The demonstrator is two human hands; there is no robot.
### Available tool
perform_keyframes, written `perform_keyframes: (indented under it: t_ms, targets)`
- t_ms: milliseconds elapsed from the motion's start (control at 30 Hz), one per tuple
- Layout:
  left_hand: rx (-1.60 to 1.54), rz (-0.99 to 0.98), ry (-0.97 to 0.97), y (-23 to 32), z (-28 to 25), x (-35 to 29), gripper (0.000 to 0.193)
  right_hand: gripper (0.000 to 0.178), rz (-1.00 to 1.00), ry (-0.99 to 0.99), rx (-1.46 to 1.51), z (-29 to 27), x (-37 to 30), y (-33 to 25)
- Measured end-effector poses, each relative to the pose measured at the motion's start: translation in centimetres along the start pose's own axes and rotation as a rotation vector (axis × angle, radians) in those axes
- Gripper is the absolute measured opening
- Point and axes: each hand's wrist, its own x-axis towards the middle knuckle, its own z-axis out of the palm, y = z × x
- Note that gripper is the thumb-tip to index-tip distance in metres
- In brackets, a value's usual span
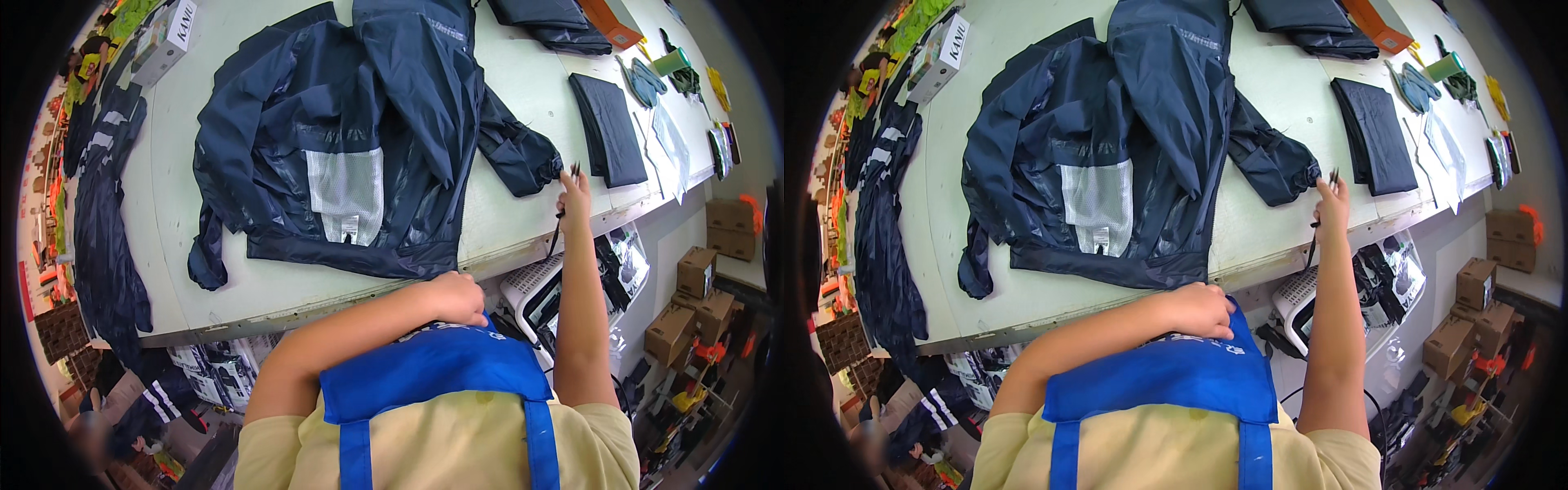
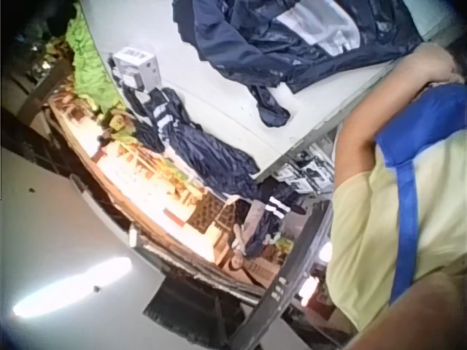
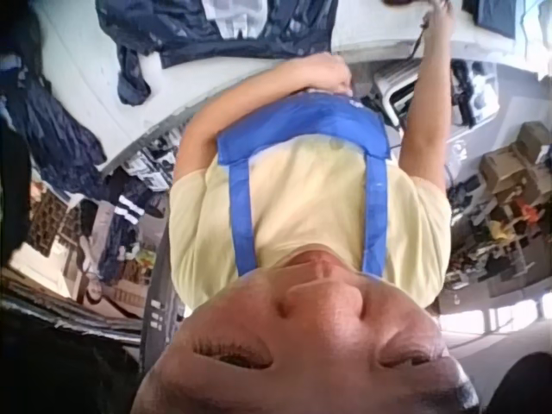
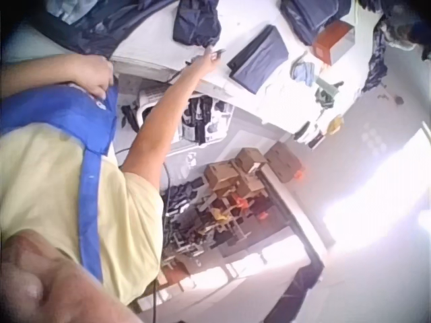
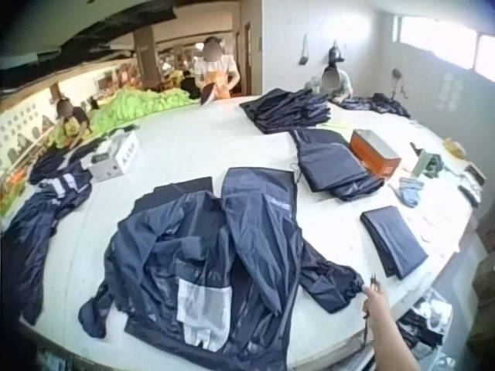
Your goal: The person folds dark-colored jackets on a white table, aligning edges and smoothing the fabric. They use shears to trim loose threads and place the folded jackets into a white basket. Another person is visible in the background working at a separate station.
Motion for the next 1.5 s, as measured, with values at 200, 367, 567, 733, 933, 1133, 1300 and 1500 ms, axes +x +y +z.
perform_keyframes:
  t_ms: [200, 367, 567, 733, 933, 1133, 1300, 1500]
  targets:
    - [-0.127, -0.033, 0.756, 0.3, -6.6, 0.3, 0.061, 0.027, 0.109, -0.309, 0.14, 4.3, -3.4, -4.4]
    - [-0.191, -0.116, 1.112, 1.9, -10.4, 0.4, 0.06, 0.025, -0.007, -0.701, 0.086, 6.8, -14.0, -9.0]
    - [-1.205, 0.105, 1.09, 2.5, -9.4, -2.2, 0.045, 0.037, -0.369, -0.459, -0.074, 6.8, -16.4, -9.0]
    - [-1.589, 0.12, 0.965, 4.4, -9.2, -4.8, 0.049, 0.059, -0.818, -0.426, -0.412, 7.3, -19.3, -7.7]
    - [-1.294, 0.122, 1.025, 3.5, -7.6, -5.8, 0.055, 0.048, -0.583, -0.408, -0.203, 6.8, -18.6, -7.2]
    - [-0.665, -0.027, 0.741, 2.6, -6.1, -8.3, 0.05, 0.029, 0.011, -0.668, 0.062, 7.8, -15.5, -8.1]
    - [-0.768, 0.103, 0.651, 0.5, -8.8, -9.4, 0.057, 0.02, 0.009, -0.708, 0.03, 6.4, -16.4, -8.2]
    - [-0.4, 0.123, 0.755, 3.3, -12.3, -5.0, 0.051, 0.025, -0.061, -0.787, 0.045, 6.6, -18.0, -8.3]
